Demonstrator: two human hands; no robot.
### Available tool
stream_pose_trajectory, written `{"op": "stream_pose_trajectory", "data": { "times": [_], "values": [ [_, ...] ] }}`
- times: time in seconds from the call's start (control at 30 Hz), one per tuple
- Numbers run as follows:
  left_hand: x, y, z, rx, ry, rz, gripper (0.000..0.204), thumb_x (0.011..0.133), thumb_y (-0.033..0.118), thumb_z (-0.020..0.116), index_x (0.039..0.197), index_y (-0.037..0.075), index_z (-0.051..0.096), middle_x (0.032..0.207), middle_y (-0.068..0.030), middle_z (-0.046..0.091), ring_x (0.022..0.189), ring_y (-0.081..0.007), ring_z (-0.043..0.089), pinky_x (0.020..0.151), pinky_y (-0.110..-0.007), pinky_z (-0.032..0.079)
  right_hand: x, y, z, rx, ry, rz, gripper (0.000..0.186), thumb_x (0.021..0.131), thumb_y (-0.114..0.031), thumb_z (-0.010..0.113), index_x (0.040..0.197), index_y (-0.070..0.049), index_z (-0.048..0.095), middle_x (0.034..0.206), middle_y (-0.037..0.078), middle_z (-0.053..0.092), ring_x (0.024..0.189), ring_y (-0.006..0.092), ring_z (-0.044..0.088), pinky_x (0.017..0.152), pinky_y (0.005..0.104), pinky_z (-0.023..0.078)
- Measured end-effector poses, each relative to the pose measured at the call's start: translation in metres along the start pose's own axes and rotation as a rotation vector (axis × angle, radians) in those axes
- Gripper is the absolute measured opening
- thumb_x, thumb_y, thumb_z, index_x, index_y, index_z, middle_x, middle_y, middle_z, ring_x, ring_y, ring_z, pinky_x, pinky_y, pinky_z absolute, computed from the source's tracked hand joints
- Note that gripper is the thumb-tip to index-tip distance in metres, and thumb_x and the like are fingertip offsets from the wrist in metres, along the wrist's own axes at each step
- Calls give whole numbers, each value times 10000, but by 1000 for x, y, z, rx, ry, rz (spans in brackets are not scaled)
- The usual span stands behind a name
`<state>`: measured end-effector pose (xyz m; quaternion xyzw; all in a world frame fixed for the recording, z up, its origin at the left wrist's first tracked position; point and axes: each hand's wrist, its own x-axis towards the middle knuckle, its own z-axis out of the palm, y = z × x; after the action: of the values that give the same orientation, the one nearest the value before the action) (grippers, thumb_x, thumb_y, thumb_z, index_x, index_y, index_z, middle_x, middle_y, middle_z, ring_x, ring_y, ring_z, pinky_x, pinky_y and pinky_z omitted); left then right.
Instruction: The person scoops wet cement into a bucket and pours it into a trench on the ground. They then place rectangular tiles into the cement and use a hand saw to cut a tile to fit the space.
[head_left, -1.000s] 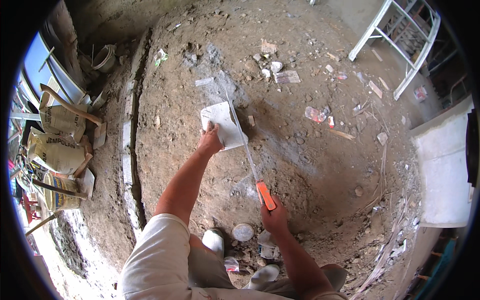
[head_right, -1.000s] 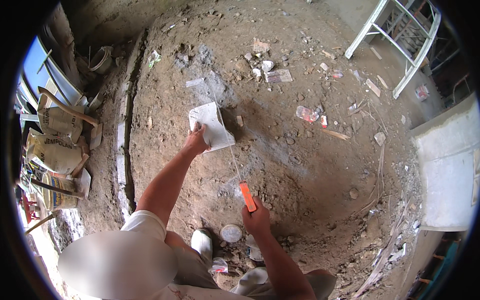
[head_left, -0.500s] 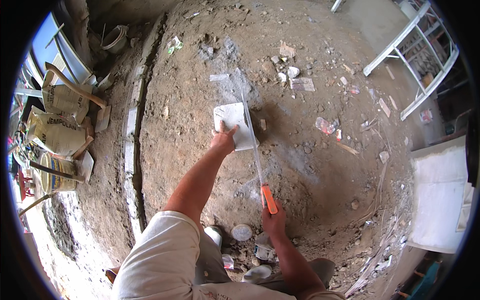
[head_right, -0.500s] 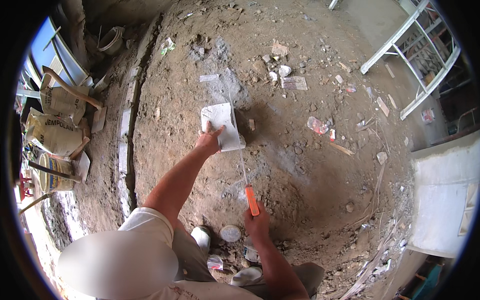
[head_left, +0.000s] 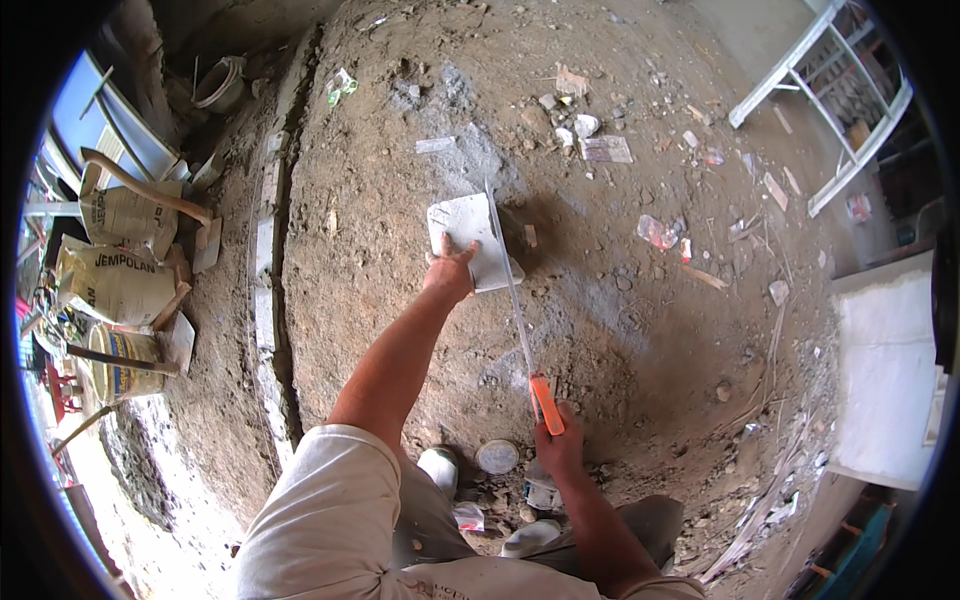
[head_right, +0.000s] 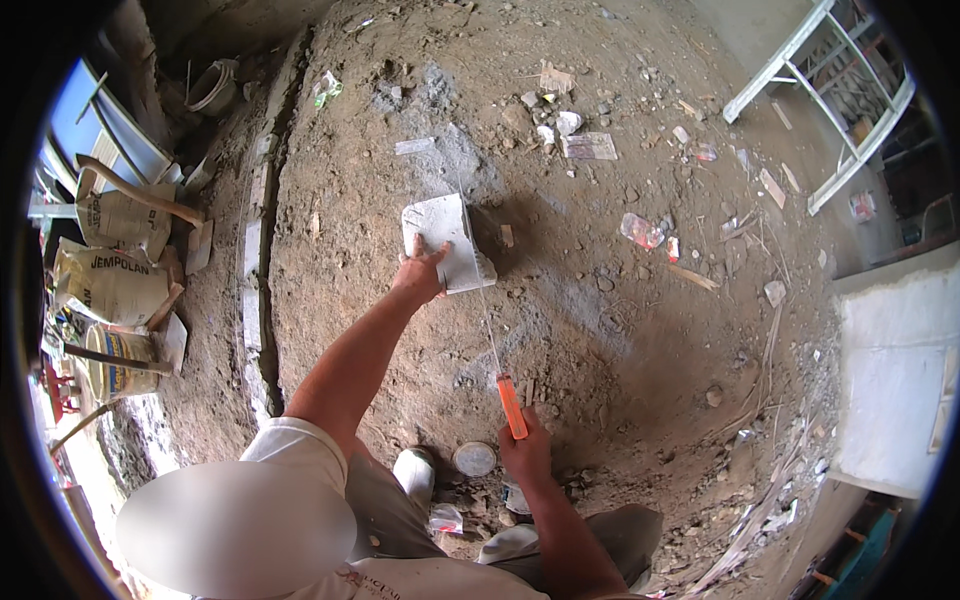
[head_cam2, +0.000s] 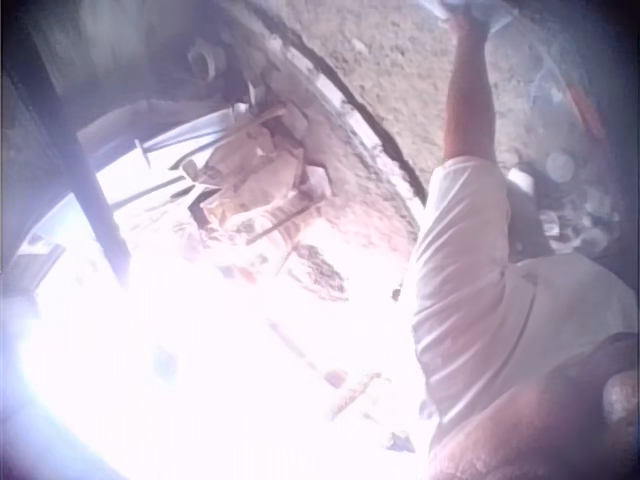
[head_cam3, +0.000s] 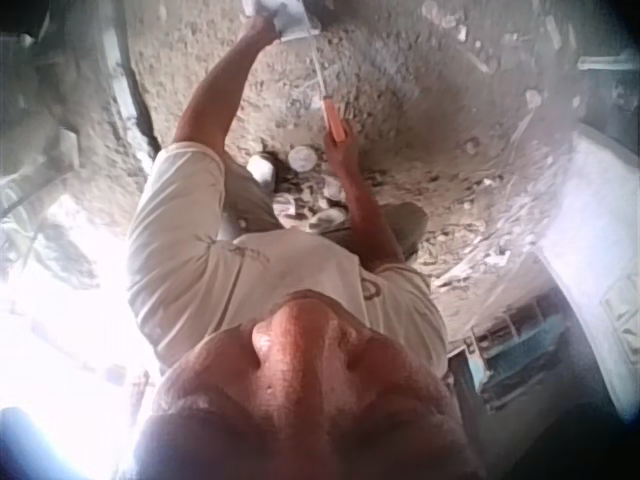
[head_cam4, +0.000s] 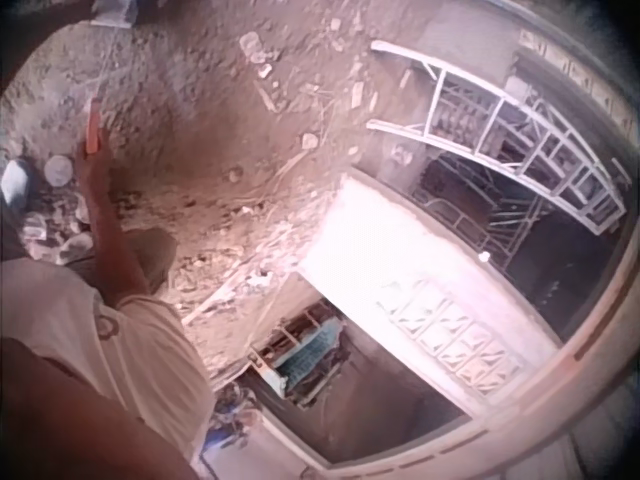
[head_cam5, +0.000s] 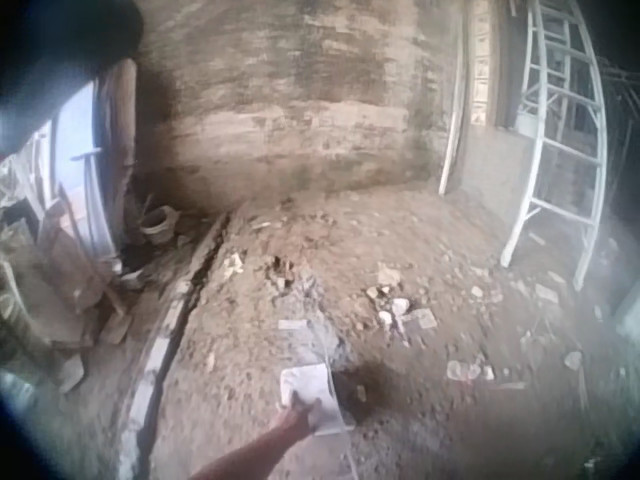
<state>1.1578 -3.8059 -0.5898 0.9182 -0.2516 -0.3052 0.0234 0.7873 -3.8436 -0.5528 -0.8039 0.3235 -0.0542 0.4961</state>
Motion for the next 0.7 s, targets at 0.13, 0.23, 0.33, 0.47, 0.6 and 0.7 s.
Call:
{"op": "stream_pose_trajectory", "data": {
  "times": [0.13,0.23,0.33,0.47,0.6,0.7],
  "values": [
    [11,-15,11,2,56,46,1066,720,210,877,1545,451,246,1660,-187,-6,1418,-573,245,1073,-502,483,34,-25,0,-34,-5,56,193,885,-125,619,1040,-57,525,755,216,594,666,418,613,589,503,479],
    [8,-16,14,-31,50,38,1072,709,197,884,1537,466,259,1663,-173,-3,1416,-569,253,1079,-488,483,67,-62,-5,-5,-32,83,260,855,-124,638,1075,-41,529,823,258,639,789,467,636,624,538,490],
    [3,-15,13,-87,50,33,1074,706,186,885,1535,472,265,1663,-170,0,1416,-558,265,1079,-488,484,48,-46,0,8,-32,133,318,843,-126,651,1128,-40,540,840,256,650,811,471,640,643,531,506],
    [3,-14,8,-74,66,42,1066,709,185,882,1534,471,271,1659,-188,10,1409,-551,287,1080,-487,480,-31,-22,-17,-70,-73,176,404,843,-141,666,1217,-52,544,848,240,656,803,466,644,667,508,521],
    [4,-12,12,-22,88,60,1065,702,203,886,1535,463,277,1652,-210,27,1394,-549,322,1081,-484,478,-10,-48,-22,-96,-43,98,422,840,-123,662,1236,-34,546,833,241,654,801,470,643,671,506,522],
    [5,-14,6,-34,70,43,1072,694,215,892,1538,456,276,1651,-214,33,1381,-553,343,1083,-492,472,65,-84,-13,-50,-58,134,335,841,-117,657,1154,-52,558,820,243,651,822,480,634,672,525,510]
  ]
}}
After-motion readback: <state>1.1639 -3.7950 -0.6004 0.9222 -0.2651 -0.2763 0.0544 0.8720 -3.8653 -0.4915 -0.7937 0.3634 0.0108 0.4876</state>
